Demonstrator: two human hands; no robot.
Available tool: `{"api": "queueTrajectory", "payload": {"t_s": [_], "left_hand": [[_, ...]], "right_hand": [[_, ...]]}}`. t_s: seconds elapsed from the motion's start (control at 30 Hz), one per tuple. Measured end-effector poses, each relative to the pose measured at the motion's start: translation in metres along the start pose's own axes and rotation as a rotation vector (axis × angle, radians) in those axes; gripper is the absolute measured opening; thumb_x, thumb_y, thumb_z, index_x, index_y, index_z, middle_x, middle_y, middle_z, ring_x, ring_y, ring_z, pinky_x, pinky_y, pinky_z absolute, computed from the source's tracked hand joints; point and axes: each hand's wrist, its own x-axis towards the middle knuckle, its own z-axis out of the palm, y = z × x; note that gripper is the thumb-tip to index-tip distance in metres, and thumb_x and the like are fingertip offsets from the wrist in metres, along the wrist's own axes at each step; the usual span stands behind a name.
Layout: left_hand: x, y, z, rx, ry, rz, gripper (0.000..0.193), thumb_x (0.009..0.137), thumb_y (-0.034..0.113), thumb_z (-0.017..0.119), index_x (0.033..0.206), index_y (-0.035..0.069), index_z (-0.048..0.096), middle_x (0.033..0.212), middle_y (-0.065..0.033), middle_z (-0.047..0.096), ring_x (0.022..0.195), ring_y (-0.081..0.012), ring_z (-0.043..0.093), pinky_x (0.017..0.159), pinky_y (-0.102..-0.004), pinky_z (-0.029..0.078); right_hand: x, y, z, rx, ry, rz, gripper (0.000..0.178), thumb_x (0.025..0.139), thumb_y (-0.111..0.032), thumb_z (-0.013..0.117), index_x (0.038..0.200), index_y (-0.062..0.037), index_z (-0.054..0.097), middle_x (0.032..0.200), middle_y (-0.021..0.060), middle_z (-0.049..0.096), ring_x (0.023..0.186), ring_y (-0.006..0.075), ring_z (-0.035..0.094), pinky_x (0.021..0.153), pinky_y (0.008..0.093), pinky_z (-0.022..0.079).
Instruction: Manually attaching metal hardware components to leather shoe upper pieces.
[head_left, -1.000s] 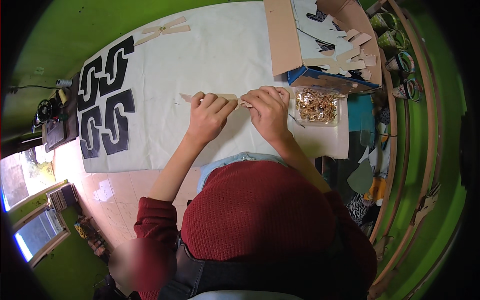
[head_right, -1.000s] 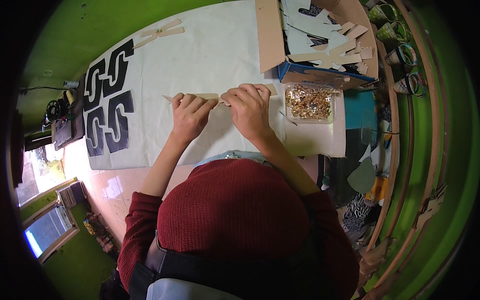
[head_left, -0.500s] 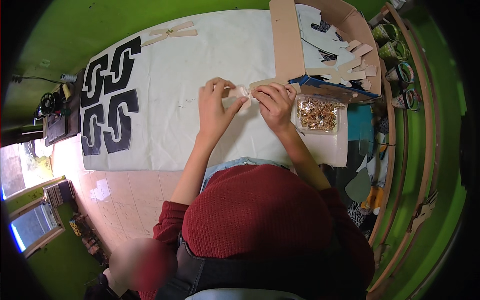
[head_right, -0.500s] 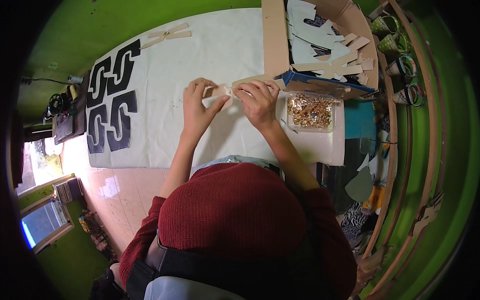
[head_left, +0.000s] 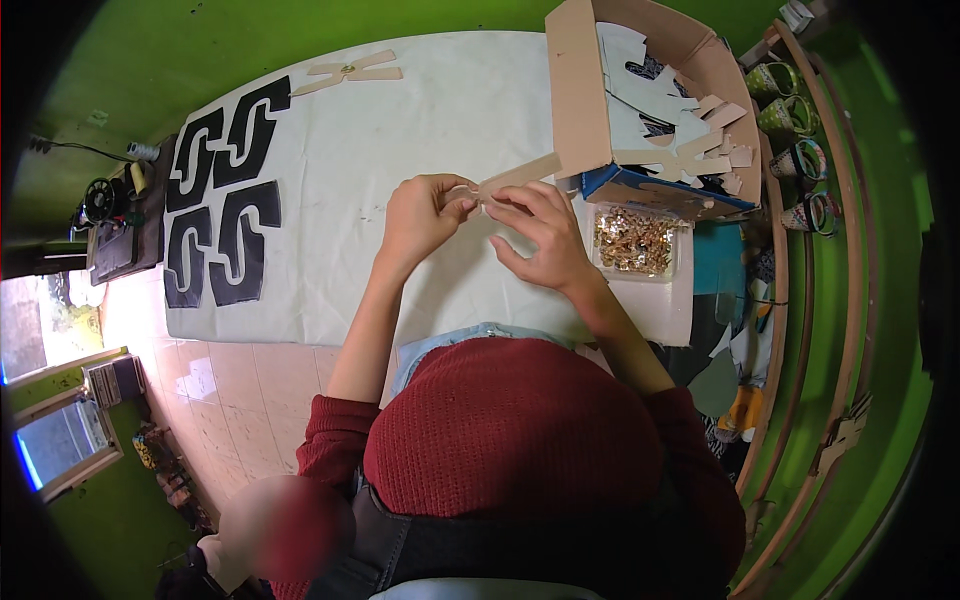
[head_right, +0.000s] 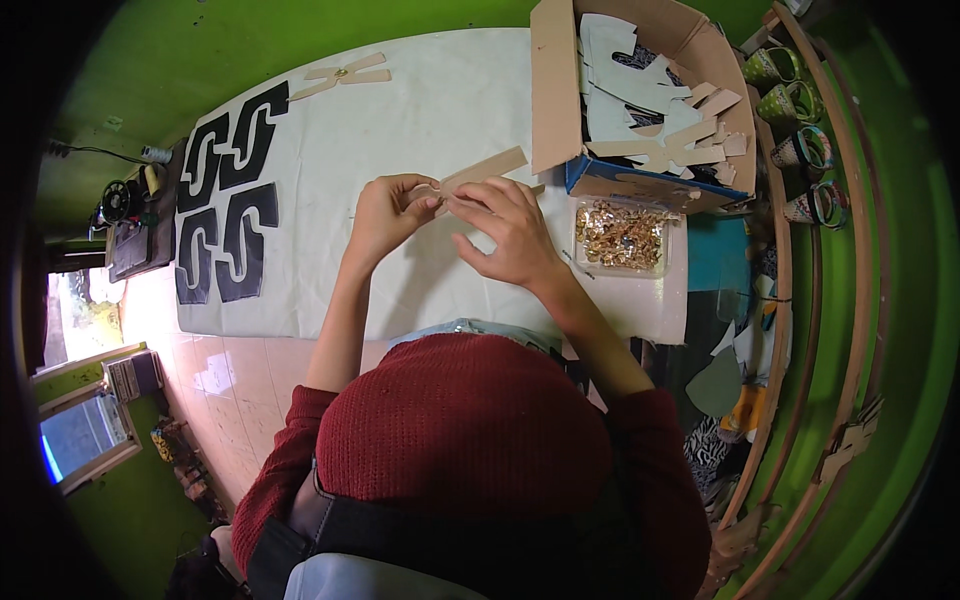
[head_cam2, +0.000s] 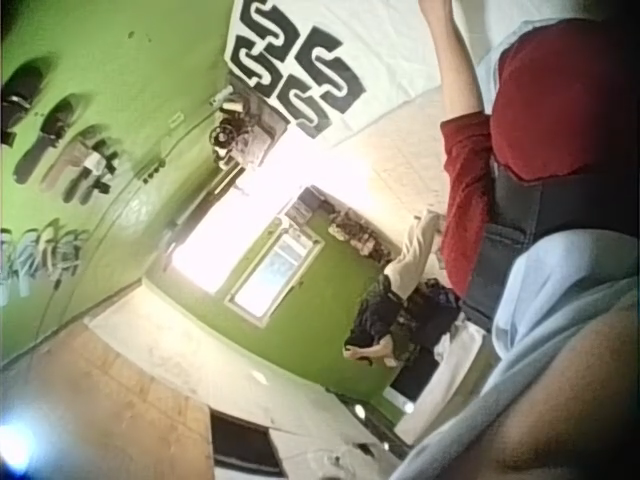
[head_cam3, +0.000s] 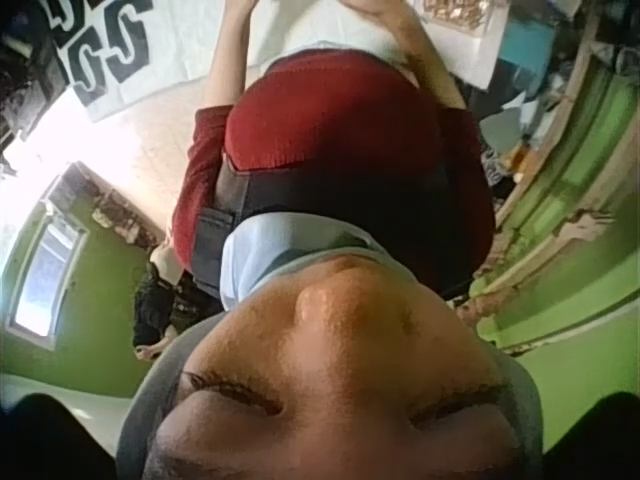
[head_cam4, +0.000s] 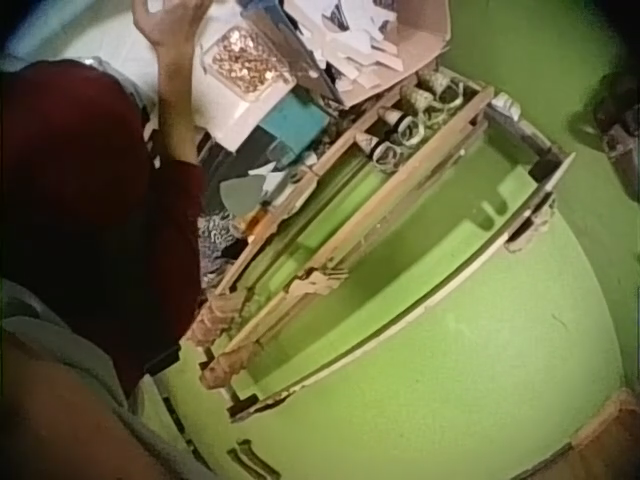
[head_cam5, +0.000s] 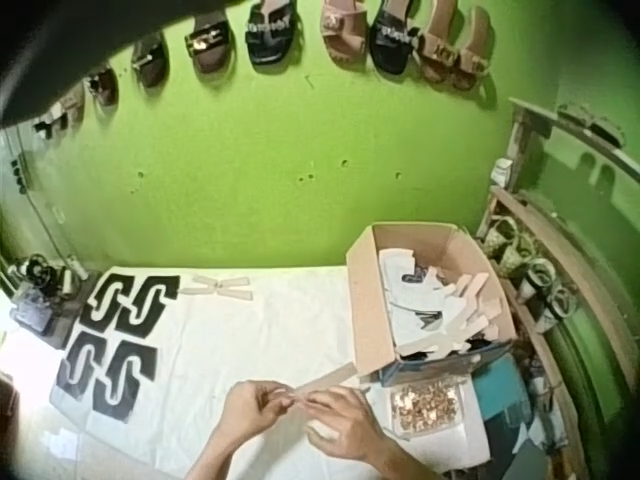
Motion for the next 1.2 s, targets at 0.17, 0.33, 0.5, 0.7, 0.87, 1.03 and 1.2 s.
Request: {"api": "queueTrajectory", "payload": {"t_s": [0.17,0.33,0.5,0.7,0.87,1.03,1.2], "left_hand": [[-0.009,0.016,0.006,0.194,0.262,0.206,0.014,0.080,0.002,0.063,0.092,0.004,0.070,0.078,-0.0091,0.071,0.064,-0.0166,0.068,0.059,-0.0256,0.050],[-0.015,0.017,0.005,0.301,0.255,0.233,0.014,0.079,0.006,0.066,0.091,0.006,0.071,0.077,-0.0071,0.070,0.065,-0.0184,0.068,0.059,-0.0257,0.049],[-0.018,0.017,0.005,0.297,0.154,0.192,0.015,0.078,0.009,0.068,0.093,0.006,0.070,0.080,-0.0078,0.070,0.067,-0.0188,0.068,0.060,-0.0263,0.049],[-0.018,0.013,0.007,0.143,0.104,0.148,0.014,0.078,0.010,0.066,0.091,0.008,0.072,0.073,-0.0075,0.069,0.062,-0.0195,0.065,0.059,-0.0308,0.048],[-0.019,0.023,0.001,0.055,0.062,0.164,0.018,0.074,0.010,0.065,0.090,0.003,0.071,0.071,-0.0151,0.067,0.060,-0.0235,0.064,0.060,-0.0318,0.050],[-0.017,0.012,0.006,0.005,0.043,0.121,0.021,0.071,0.013,0.067,0.088,0.002,0.071,0.072,-0.0162,0.067,0.060,-0.0221,0.064,0.061,-0.0308,0.050],[-0.020,0.014,-0.001,-0.131,-0.020,0.097,0.021,0.072,0.014,0.068,0.088,0.001,0.071,0.070,-0.0133,0.068,0.061,-0.0164,0.063,0.061,-0.0295,0.050]], "right_hand": [[0.016,-0.005,-0.008,-0.069,0.055,0.007,0.025,0.075,-0.015,0.069,0.100,-0.0115,0.066,0.110,-0.0007,0.060,0.106,0.0214,0.052,0.091,0.0362,0.037],[0.032,-0.006,-0.014,-0.189,-0.113,0.027,0.024,0.079,-0.021,0.067,0.102,-0.0141,0.065,0.103,0.0012,0.064,0.101,0.0187,0.058,0.098,0.0411,0.032],[0.031,-0.004,-0.019,0.069,-0.340,0.324,0.023,0.077,-0.023,0.068,0.097,-0.0125,0.067,0.085,0.0045,0.067,0.080,0.0202,0.062,0.090,0.0380,0.037],[0.028,-0.002,-0.019,0.056,-0.294,0.204,0.019,0.076,-0.022,0.069,0.090,-0.0091,0.067,0.080,0.0065,0.067,0.071,0.0228,0.061,0.075,0.0341,0.041],[0.027,-0.008,-0.019,-0.001,-0.221,0.147,0.019,0.077,-0.020,0.069,0.089,-0.0059,0.066,0.082,0.0085,0.067,0.072,0.0249,0.062,0.071,0.0348,0.043],[0.029,-0.008,-0.020,0.169,-0.278,0.359,0.020,0.076,-0.015,0.069,0.090,-0.0017,0.066,0.082,0.0126,0.067,0.074,0.0286,0.064,0.066,0.0332,0.049],[0.038,-0.014,-0.029,0.242,-0.347,0.446,0.018,0.076,-0.013,0.069,0.090,-0.0004,0.068,0.079,0.0131,0.068,0.069,0.0200,0.065,0.064,0.0284,0.049]]}}
